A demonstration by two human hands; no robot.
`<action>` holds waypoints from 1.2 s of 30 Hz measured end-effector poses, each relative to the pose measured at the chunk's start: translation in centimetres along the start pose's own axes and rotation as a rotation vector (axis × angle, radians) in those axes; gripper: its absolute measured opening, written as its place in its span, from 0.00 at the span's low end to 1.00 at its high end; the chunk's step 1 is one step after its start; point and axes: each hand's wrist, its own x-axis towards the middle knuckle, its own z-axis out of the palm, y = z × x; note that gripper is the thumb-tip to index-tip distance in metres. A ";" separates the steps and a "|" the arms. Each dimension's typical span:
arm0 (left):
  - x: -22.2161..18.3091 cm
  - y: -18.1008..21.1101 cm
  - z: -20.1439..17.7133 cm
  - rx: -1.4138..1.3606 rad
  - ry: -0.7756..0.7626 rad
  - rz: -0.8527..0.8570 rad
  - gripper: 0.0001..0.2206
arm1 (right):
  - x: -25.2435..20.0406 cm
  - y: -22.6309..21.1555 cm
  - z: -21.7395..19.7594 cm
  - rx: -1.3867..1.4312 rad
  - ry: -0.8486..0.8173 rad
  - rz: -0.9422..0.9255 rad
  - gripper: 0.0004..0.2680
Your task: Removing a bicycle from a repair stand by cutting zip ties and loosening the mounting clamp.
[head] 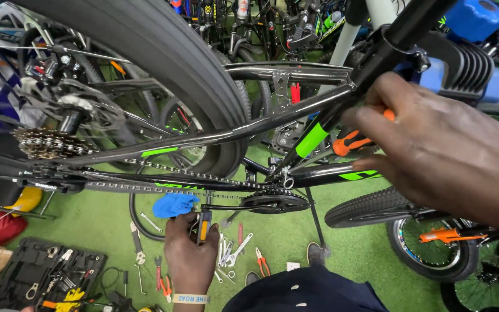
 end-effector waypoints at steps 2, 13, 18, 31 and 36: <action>0.0 -0.2 0.1 0.002 0.002 0.012 0.18 | 0.3 -0.8 -0.4 -0.006 -0.034 0.060 0.17; -0.1 -1.2 -0.1 -0.012 -0.009 0.056 0.19 | 0.1 -1.0 0.2 0.262 0.215 -0.015 0.05; 0.6 0.4 -1.4 0.079 -0.161 -0.146 0.22 | 0.0 -0.9 0.4 0.465 0.450 -0.111 0.09; 0.7 -2.3 1.4 0.334 -0.209 -0.214 0.17 | -9.9 5.3 3.3 0.884 0.789 0.504 0.06; 0.2 3.9 -0.3 0.055 -0.044 -0.265 0.22 | -11.1 8.7 1.9 1.267 0.819 0.711 0.04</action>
